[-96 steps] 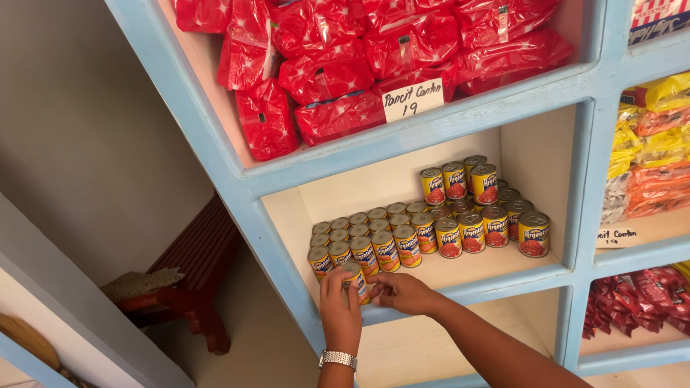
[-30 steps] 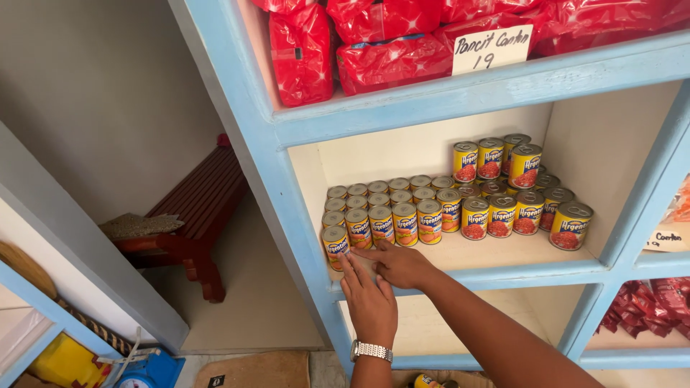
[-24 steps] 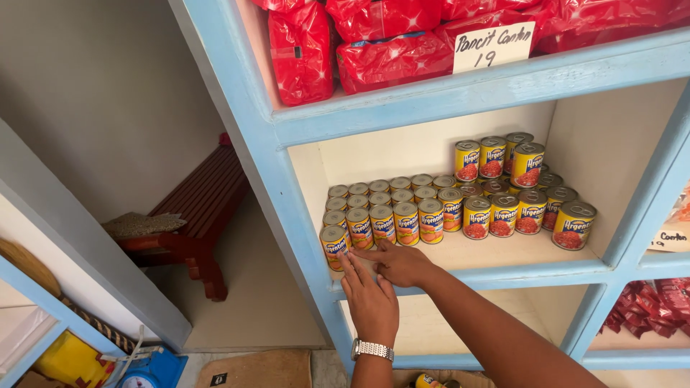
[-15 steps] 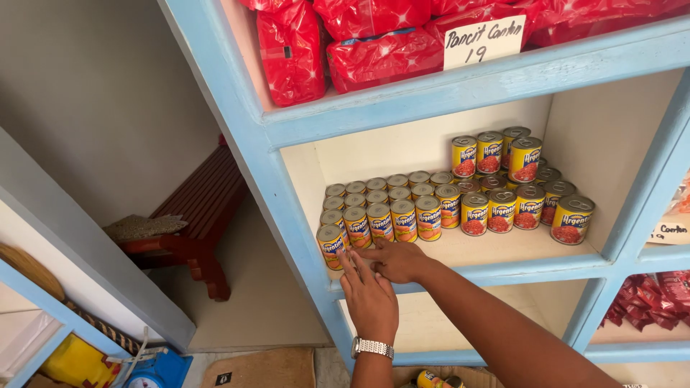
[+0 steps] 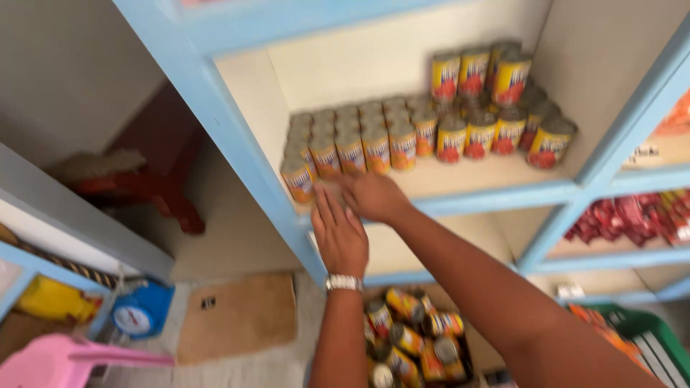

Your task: Take canned goods from a cardboard box on the floor and stack them neatly on store shelves.

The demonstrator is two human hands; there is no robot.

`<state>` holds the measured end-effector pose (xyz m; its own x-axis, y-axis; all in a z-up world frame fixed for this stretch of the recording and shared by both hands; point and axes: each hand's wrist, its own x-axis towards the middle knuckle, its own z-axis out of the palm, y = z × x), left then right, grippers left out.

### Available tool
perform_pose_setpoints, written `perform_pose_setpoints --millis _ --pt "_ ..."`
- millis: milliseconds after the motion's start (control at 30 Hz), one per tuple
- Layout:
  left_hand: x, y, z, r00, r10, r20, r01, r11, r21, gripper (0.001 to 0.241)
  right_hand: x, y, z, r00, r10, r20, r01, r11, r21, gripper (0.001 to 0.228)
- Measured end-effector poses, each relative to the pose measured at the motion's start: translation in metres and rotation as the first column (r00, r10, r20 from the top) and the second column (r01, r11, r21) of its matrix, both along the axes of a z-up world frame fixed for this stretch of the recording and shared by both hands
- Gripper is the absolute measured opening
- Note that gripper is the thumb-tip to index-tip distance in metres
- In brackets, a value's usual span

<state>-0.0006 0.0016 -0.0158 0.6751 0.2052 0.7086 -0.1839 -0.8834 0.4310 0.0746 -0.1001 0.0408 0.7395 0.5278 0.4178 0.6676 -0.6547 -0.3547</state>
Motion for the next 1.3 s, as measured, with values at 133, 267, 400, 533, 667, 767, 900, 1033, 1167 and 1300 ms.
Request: perform_pose_setpoints --millis 133,267,400,533,667,767,900,1033,1167,1300 --pt "0.002 0.004 -0.008 1.000 -0.017 0.008 0.017 0.999 0.049 0.059 -0.004 -0.003 -0.010 0.984 -0.054 0.169 0.053 0.999 0.013 0.037" --pt "-0.013 0.007 -0.013 0.999 -0.008 -0.044 0.011 0.998 0.067 0.060 -0.028 -0.007 -0.024 0.986 -0.108 0.124 0.104 0.994 0.039 0.038" --pt "-0.049 0.005 -0.031 0.997 -0.028 -0.074 0.035 0.994 0.101 0.061 -0.060 -0.018 -0.044 0.961 -0.148 0.233 0.146 0.989 0.024 0.032" --pt "-0.085 -0.001 -0.090 0.979 -0.132 -0.156 0.129 0.991 -0.026 0.064 -0.075 -0.027 -0.069 0.872 -0.147 0.466 0.168 0.986 -0.002 0.073" --pt "-0.116 -0.010 -0.165 0.930 -0.194 -0.311 0.165 0.979 -0.117 0.063 -0.082 -0.032 -0.068 0.905 -0.132 0.405 0.167 0.984 -0.052 0.083" --pt "-0.127 -0.015 -0.194 0.869 -0.271 -0.415 0.222 0.961 -0.165 0.057 -0.091 -0.036 -0.062 0.912 -0.112 0.394 0.139 0.989 -0.041 0.084" --pt "-0.140 -0.018 -0.202 0.811 -0.299 -0.502 0.273 0.954 -0.127 0.047 -0.116 -0.058 -0.083 0.964 0.005 0.265 -0.029 0.996 0.085 0.068" --pt "-0.144 -0.022 -0.199 0.663 -0.182 -0.726 0.193 0.979 -0.069 0.044 -0.142 -0.094 -0.156 0.990 0.053 -0.134 -0.018 0.968 0.249 0.046" --pt "-0.153 -0.019 -0.207 0.502 -0.080 -0.861 0.108 0.994 -0.029 0.063 -0.169 -0.131 -0.249 0.946 0.057 -0.318 0.033 0.962 0.270 0.036" --pt "-0.159 -0.019 -0.197 0.309 0.029 -0.951 0.058 0.997 0.050 0.083 -0.208 -0.146 -0.312 0.838 0.083 -0.539 0.068 0.965 0.254 0.030"
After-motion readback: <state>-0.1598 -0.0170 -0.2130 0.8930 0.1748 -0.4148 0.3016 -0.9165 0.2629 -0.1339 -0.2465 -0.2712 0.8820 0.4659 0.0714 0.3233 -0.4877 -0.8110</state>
